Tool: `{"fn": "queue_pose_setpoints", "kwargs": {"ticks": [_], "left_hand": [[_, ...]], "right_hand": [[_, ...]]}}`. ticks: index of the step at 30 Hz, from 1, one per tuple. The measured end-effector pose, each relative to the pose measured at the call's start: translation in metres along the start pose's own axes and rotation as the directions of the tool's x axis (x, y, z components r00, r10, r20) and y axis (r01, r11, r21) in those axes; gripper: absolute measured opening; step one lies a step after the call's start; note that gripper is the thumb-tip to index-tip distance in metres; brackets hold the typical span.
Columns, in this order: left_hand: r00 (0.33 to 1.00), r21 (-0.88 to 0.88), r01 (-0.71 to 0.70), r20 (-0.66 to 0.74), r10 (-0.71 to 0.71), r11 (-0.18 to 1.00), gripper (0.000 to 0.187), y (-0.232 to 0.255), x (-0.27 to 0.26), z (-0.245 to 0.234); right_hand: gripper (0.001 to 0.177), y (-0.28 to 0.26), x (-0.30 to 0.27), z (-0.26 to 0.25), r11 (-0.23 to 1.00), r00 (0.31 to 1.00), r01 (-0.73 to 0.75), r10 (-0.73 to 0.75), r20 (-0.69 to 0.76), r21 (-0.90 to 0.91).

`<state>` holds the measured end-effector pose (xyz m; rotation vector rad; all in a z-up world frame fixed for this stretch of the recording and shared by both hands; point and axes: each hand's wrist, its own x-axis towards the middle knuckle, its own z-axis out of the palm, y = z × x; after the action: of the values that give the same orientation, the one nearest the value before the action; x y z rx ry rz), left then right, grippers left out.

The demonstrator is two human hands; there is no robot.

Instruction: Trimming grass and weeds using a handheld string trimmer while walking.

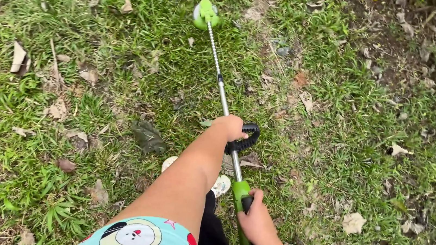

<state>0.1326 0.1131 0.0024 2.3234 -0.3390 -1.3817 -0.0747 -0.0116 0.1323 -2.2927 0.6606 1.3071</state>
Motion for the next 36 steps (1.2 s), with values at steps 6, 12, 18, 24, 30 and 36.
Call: {"fn": "queue_pose_setpoints", "kwargs": {"ticks": [6,12,18,24,30,36], "left_hand": [[0.998,0.0,0.023,0.058,-0.023,1.0,0.041,0.041,-0.001,0.002],[0.997,-0.004,-0.005,0.074,0.006,1.0,0.042,0.07,-0.003,0.006],[0.999,-0.025,0.014,0.038,-0.013,1.0,0.037,0.068,0.005,0.015],[0.995,-0.101,0.101,0.02,-0.1,0.99,0.035,0.068,-0.005,0.006],[0.989,-0.12,0.144,-0.002,-0.146,0.982,0.035,0.072,0.002,0.01],[0.994,0.013,0.105,-0.007,-0.105,0.994,0.048,0.103,0.035,0.025]], "right_hand": [[0.053,0.031,0.005,-0.007,0.999,0.999,-0.032,0.032,-0.01,0.04],[0.051,0.056,0.007,-0.024,0.998,1.0,-0.021,0.019,0.025,0.061],[0.053,0.063,0.013,-0.031,1.0,1.0,-0.003,0.003,0.031,0.001],[0.05,0.063,0.019,-0.049,0.997,0.996,0.06,-0.057,0.067,-0.045],[0.053,0.06,0.019,-0.064,0.996,0.992,0.077,-0.072,0.105,-0.04],[0.053,0.11,0.039,-0.074,0.995,0.994,0.092,-0.09,0.058,-0.038]]}}
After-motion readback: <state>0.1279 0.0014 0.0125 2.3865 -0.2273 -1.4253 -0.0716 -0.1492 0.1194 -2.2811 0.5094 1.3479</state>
